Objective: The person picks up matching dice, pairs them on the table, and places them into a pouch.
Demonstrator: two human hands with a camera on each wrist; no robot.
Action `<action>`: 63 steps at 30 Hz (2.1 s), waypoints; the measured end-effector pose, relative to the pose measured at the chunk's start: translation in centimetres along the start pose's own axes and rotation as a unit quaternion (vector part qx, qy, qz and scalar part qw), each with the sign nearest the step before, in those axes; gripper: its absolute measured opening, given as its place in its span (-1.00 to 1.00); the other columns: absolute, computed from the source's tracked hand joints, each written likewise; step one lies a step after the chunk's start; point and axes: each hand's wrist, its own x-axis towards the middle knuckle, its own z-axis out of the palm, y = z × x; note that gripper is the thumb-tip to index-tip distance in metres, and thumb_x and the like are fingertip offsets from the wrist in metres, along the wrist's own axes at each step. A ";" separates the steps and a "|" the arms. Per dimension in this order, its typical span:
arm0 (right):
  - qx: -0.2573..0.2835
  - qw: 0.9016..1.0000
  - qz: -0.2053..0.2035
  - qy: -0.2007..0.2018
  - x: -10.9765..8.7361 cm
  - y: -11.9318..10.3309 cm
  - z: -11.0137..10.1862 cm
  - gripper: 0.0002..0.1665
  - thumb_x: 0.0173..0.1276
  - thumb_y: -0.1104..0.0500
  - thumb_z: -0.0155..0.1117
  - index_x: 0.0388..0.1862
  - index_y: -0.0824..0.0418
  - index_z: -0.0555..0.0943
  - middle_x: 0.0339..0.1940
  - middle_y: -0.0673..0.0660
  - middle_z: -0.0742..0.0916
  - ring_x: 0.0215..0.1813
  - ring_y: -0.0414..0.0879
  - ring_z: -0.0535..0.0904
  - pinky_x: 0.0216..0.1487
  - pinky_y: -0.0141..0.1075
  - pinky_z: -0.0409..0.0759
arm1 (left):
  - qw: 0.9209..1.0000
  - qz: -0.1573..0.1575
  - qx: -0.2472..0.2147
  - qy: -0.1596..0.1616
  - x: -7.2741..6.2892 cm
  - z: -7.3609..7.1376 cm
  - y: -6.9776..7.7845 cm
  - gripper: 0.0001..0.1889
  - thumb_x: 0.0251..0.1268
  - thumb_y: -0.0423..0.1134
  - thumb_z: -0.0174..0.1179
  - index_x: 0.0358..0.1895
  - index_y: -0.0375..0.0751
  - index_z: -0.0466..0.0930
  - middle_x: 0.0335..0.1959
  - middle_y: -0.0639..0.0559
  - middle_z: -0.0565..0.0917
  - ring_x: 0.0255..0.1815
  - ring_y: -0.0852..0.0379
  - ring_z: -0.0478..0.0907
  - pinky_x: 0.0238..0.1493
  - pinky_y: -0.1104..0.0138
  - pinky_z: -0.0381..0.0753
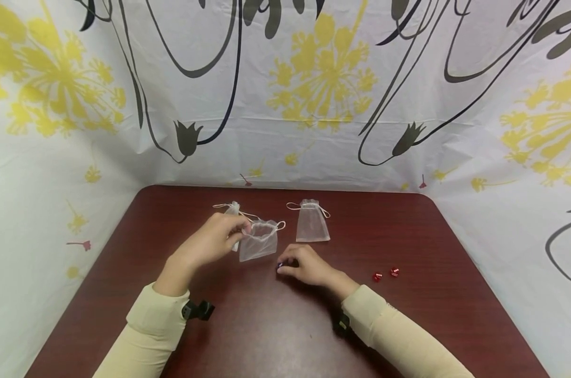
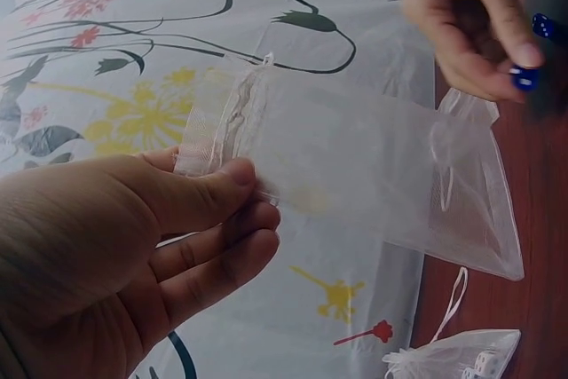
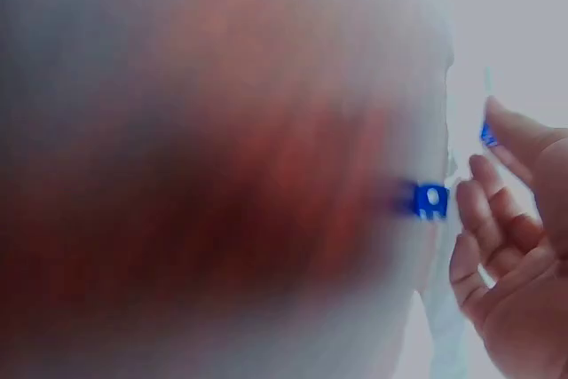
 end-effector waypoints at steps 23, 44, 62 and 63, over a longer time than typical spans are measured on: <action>0.020 0.996 0.003 0.082 2.7 -2.7 -8.8 -0.84 0.28 0.23 0.51 -0.17 0.19 0.76 -0.32 -0.04 0.73 -0.29 -0.18 0.63 -0.28 -0.11 0.63 | 1.000 -0.006 0.008 -0.018 0.1 1.1 -0.3 -0.81 0.18 -0.54 0.36 -0.31 -0.16 0.65 -0.38 0.09 0.71 -0.37 0.20 0.56 -0.29 0.25 0.62; 0.033 0.996 -0.044 0.075 4.7 -6.0 -9.9 -0.82 0.33 0.18 0.47 -0.10 0.14 0.74 -0.17 -0.09 0.73 -0.22 -0.18 0.57 -0.24 -0.31 0.53 | 0.999 0.023 0.001 -0.025 1.8 2.4 0.9 -0.82 0.22 -0.57 0.31 -0.28 -0.21 0.64 -0.37 0.07 0.70 -0.38 0.20 0.55 -0.29 0.28 0.62; 0.064 0.993 -0.040 0.090 4.7 -5.8 -9.1 -0.79 0.30 0.23 0.49 -0.09 0.19 0.74 -0.28 -0.04 0.72 -0.21 -0.18 0.62 -0.21 -0.28 0.54 | 0.999 0.046 0.015 0.021 1.8 2.4 1.1 -0.87 0.24 -0.49 0.37 -0.28 -0.20 0.65 -0.35 0.07 0.71 -0.35 0.17 0.59 -0.25 0.25 0.64; 0.063 0.993 -0.038 0.093 4.6 -5.7 -9.1 -0.79 0.31 0.23 0.48 -0.09 0.20 0.74 -0.29 -0.04 0.72 -0.22 -0.17 0.61 -0.22 -0.28 0.53 | 0.998 0.047 0.018 0.023 1.7 2.3 1.0 -0.87 0.25 -0.49 0.37 -0.27 -0.20 0.66 -0.35 0.06 0.72 -0.35 0.17 0.60 -0.25 0.25 0.64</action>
